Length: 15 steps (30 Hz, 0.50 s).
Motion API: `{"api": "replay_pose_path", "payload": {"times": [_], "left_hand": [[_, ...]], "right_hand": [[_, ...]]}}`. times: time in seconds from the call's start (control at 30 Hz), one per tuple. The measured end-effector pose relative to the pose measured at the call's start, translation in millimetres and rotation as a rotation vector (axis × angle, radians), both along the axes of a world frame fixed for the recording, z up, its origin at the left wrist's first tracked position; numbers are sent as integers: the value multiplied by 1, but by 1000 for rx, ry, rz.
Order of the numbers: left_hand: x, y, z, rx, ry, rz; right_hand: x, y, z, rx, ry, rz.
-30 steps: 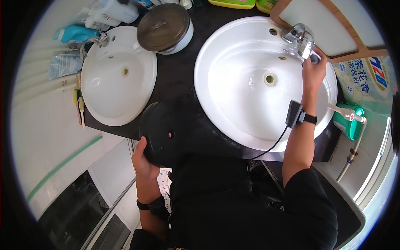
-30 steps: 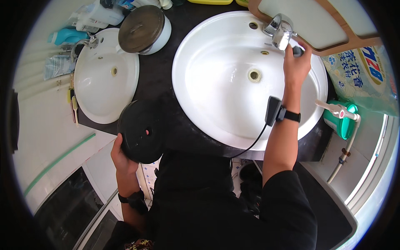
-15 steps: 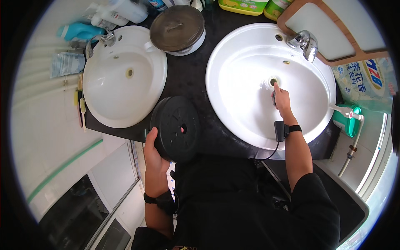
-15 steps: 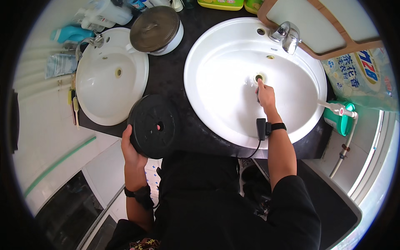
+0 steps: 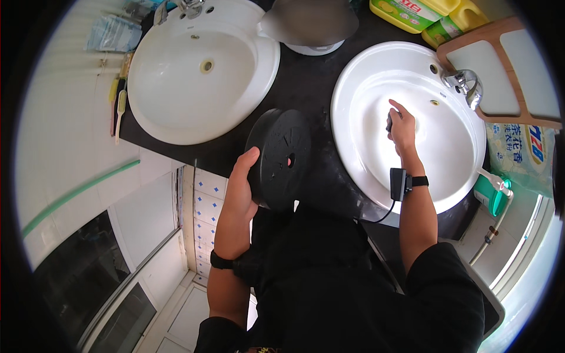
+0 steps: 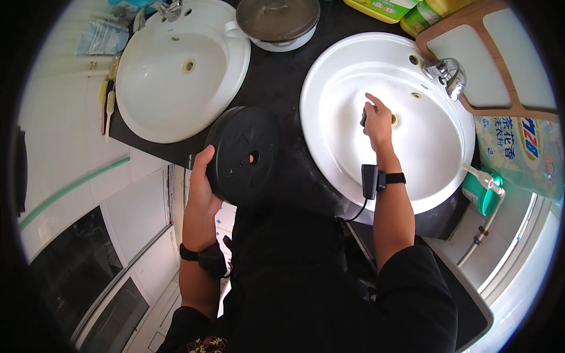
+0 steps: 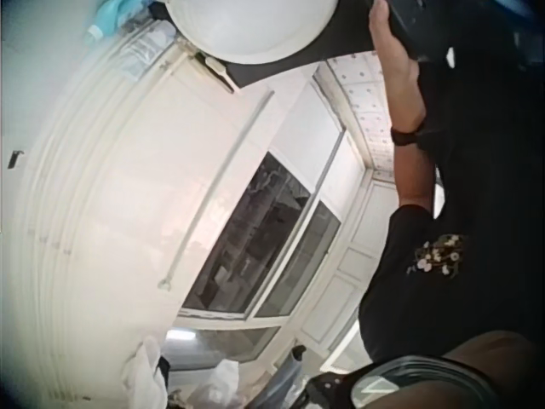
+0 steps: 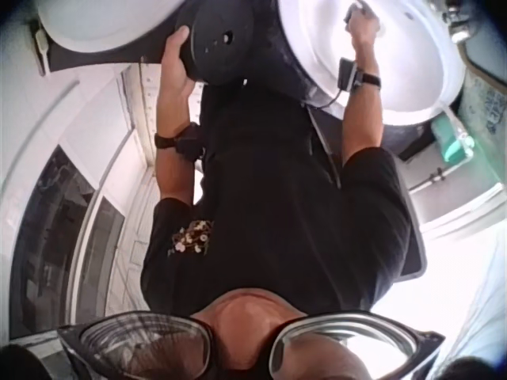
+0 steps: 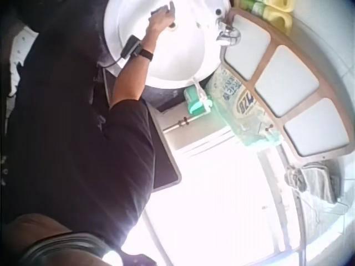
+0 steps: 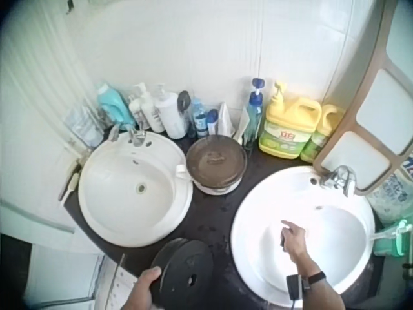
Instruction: Cleaning and drying a black circular plastic object and a grey cloth in a bathroom sink.
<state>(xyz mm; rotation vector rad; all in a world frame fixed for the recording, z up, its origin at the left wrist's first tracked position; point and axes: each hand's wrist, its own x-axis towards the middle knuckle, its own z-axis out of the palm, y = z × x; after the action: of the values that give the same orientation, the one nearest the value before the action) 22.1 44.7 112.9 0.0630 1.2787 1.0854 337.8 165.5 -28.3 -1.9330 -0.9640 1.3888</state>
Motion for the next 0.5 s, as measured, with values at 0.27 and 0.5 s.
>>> {"api": "replay_pose_path", "payload": {"times": [0.27,0.5], "left_hand": [[-12,0,-15,79,-123,-24],[-5,-9,-22,84,-142,-39]], "right_hand": [[19,-22,-48,-88,-224,-179],[4,-42,42,-18,-198,-120]]}}
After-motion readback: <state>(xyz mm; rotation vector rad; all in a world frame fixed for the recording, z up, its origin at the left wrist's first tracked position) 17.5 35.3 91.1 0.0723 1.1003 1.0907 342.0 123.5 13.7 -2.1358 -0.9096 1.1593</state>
